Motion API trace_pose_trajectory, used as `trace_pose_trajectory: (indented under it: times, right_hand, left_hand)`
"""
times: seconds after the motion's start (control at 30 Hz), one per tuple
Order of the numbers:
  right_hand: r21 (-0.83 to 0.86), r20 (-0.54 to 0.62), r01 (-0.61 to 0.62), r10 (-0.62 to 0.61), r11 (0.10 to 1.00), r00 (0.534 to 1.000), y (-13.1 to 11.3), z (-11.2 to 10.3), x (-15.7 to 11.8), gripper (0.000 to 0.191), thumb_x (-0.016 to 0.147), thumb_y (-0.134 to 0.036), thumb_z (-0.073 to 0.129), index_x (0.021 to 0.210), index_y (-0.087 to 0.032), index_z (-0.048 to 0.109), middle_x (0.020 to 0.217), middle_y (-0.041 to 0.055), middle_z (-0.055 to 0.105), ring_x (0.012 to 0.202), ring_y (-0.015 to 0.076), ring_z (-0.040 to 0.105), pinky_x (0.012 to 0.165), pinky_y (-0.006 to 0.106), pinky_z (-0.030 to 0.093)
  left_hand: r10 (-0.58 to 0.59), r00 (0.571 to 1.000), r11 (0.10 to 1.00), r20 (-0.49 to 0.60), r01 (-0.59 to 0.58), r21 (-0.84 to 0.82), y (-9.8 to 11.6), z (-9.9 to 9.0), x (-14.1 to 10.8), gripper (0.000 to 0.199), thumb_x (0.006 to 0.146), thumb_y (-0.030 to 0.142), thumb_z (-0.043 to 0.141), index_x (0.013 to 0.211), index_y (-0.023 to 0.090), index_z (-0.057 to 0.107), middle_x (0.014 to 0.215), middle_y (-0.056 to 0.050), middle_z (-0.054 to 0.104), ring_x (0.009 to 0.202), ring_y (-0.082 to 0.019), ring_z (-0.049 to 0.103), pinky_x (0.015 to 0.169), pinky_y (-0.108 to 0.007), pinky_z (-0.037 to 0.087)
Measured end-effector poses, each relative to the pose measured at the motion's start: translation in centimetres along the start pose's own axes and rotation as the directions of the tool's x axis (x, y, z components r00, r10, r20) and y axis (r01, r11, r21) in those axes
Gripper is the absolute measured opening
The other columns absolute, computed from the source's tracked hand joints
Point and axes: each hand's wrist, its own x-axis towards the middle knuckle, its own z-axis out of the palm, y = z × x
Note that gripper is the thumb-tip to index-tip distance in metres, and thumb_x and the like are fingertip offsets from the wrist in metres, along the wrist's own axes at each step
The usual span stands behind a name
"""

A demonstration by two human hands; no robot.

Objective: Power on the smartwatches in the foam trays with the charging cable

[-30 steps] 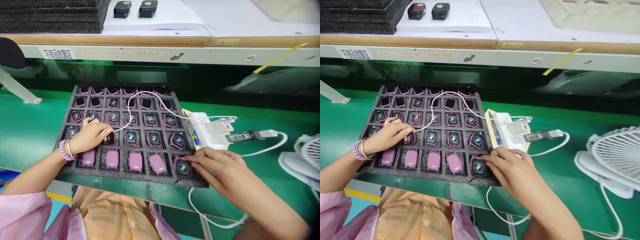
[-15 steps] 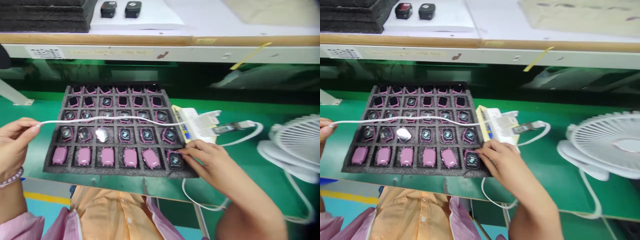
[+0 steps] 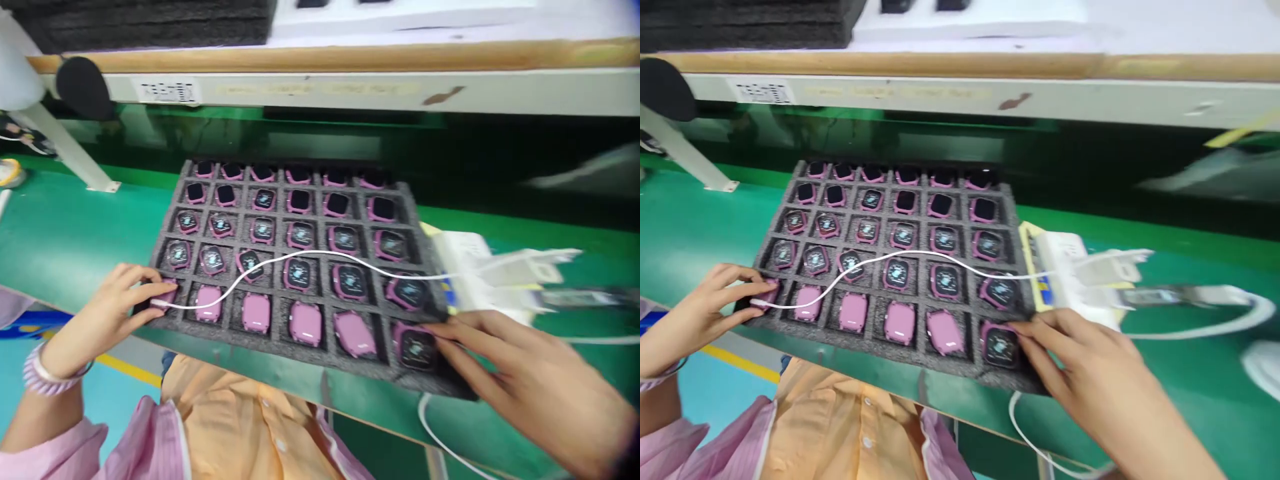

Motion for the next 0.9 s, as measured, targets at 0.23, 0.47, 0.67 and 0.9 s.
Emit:
trace_pose_trajectory:
  times: [0.23,0.47,0.67,0.9]
  right_hand:
    - [-0.312,-0.086,-0.089,0.065,0.946,0.994,-3.3,-1.7,1.5,0.030,0.103,-0.032,0.046,0.084,-0.024,0.068,0.080,0.0045,0.070,0.070,0.0237,0.066,0.069,0.041,0.036]
    - [-0.183,-0.041,0.079,-0.088,0.980,0.995,-6.0,-2.5,2.2,0.019,0.101,-0.016,0.048,0.098,-0.024,0.065,0.092,0.0043,0.069,0.081,0.0198,0.066,0.084,0.041,0.039]
    - [-0.051,0.060,0.205,-0.202,0.977,0.978,-6.4,-1.0,2.6,0.026,0.102,-0.012,0.039,0.103,-0.025,0.062,0.086,0.0001,0.069,0.075,0.0159,0.066,0.097,0.044,0.032]
    - [-0.185,0.016,0.255,-0.257,0.949,0.966,-5.2,-0.7,3.1,0.021,0.105,-0.023,0.037,0.101,-0.023,0.058,0.082,0.0026,0.070,0.068,0.0193,0.066,0.078,0.041,0.039]
  left_hand:
    - [0.084,0.996,0.989,-0.039,-0.078,0.122,-0.6,0.0,0.9,0.049,0.097,0.049,0.051,0.144,0.058,0.039,0.111,0.003,0.069,0.098,-0.030,0.061,0.098,-0.055,0.043]
    - [-0.261,0.963,0.958,-0.061,0.251,-0.141,-1.7,-0.6,0.9,0.023,0.097,0.055,0.052,0.115,0.050,0.065,0.115,0.012,0.070,0.103,-0.021,0.064,0.099,-0.042,0.050]
    - [-0.185,0.961,0.952,0.206,0.227,-0.206,0.5,-1.7,2.7,0.043,0.098,0.054,0.045,0.107,0.025,0.075,0.112,-0.003,0.075,0.102,-0.023,0.067,0.094,-0.037,0.052]
    - [-0.119,0.966,0.972,0.231,0.160,-0.169,0.2,-1.2,2.7,0.047,0.102,0.055,0.038,0.115,0.024,0.071,0.111,-0.003,0.074,0.101,-0.021,0.065,0.104,-0.035,0.041]
